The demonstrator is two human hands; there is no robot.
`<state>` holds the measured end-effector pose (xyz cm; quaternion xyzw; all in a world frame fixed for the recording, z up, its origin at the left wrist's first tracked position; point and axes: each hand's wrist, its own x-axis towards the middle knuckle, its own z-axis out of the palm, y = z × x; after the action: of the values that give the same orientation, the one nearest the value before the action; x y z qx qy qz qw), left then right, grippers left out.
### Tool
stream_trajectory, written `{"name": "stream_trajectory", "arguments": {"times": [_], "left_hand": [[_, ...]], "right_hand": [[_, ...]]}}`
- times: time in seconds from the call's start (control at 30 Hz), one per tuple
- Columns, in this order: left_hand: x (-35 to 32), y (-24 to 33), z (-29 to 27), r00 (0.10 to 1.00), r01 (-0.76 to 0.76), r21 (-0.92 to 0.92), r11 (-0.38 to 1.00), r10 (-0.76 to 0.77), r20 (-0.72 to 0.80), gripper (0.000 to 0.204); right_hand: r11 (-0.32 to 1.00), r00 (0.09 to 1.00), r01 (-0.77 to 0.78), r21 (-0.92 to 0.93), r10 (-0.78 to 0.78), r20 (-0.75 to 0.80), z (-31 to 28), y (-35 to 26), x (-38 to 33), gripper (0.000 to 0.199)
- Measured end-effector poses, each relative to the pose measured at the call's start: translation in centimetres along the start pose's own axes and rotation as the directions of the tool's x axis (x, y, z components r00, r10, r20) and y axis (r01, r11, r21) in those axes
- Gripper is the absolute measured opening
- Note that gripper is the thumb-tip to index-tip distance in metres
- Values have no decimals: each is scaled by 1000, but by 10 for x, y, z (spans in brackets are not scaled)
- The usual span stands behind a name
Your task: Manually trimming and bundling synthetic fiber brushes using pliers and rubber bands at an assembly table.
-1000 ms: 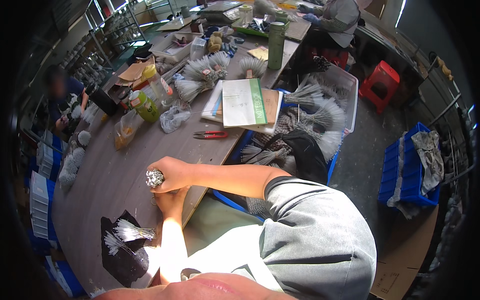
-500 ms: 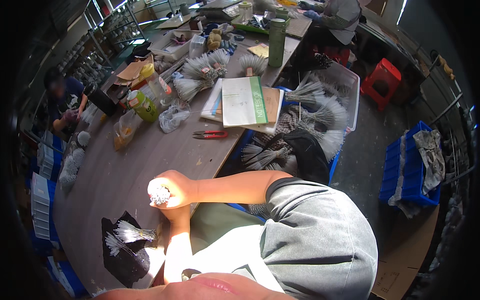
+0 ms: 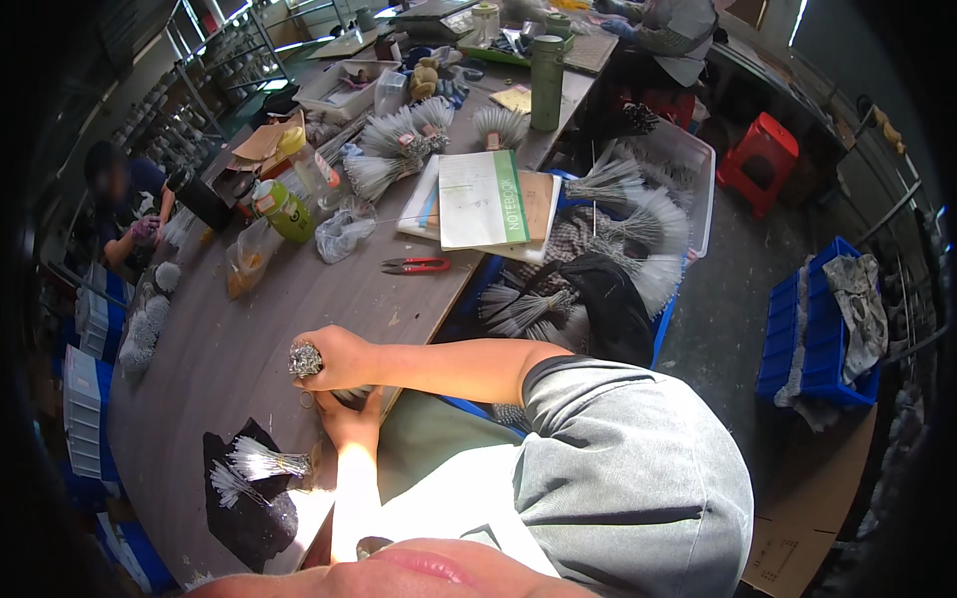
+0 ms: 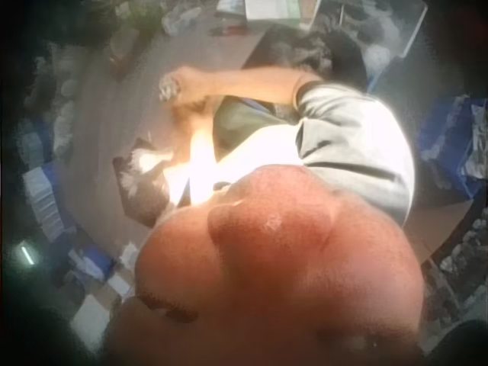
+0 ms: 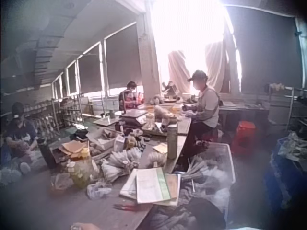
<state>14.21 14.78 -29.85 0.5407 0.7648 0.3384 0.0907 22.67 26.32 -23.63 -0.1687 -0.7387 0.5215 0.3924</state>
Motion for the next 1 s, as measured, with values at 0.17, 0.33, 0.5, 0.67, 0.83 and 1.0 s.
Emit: {"name": "stream_trajectory", "arguments": {"times": [0.17, 0.33, 0.5, 0.67, 0.83, 1.0], "left_hand": [[-25, -1, -9, 990, -136, -24, 990, 134, -53, 96], [-32, -5, -7, 940, -305, 58, 951, 310, -142, 67], [-32, -6, -5, 914, -340, 42, 939, 341, -220, 45], [-31, -5, -8, 904, -362, 33, 932, 359, -233, 34], [-33, -4, -9, 921, -302, -37, 952, 282, -267, 30], [-33, -3, -8, 913, -318, -50, 947, 292, -286, 28]], "right_hand": [[998, 999, 30, -55, -31, -12, -13, -4, 3, 27], [988, 998, 35, -150, -43, -50, -6, 4, 1, 27], [992, 999, 7, -126, -12, -39, -9, 5, 8, 26], [997, 996, 74, -34, -75, -37, -5, 1, 10, 23], [981, 992, 112, -159, -120, -42, 7, 5, 2, 27], [983, 997, 62, -170, -68, -30, 7, 9, 1, 29]]}}
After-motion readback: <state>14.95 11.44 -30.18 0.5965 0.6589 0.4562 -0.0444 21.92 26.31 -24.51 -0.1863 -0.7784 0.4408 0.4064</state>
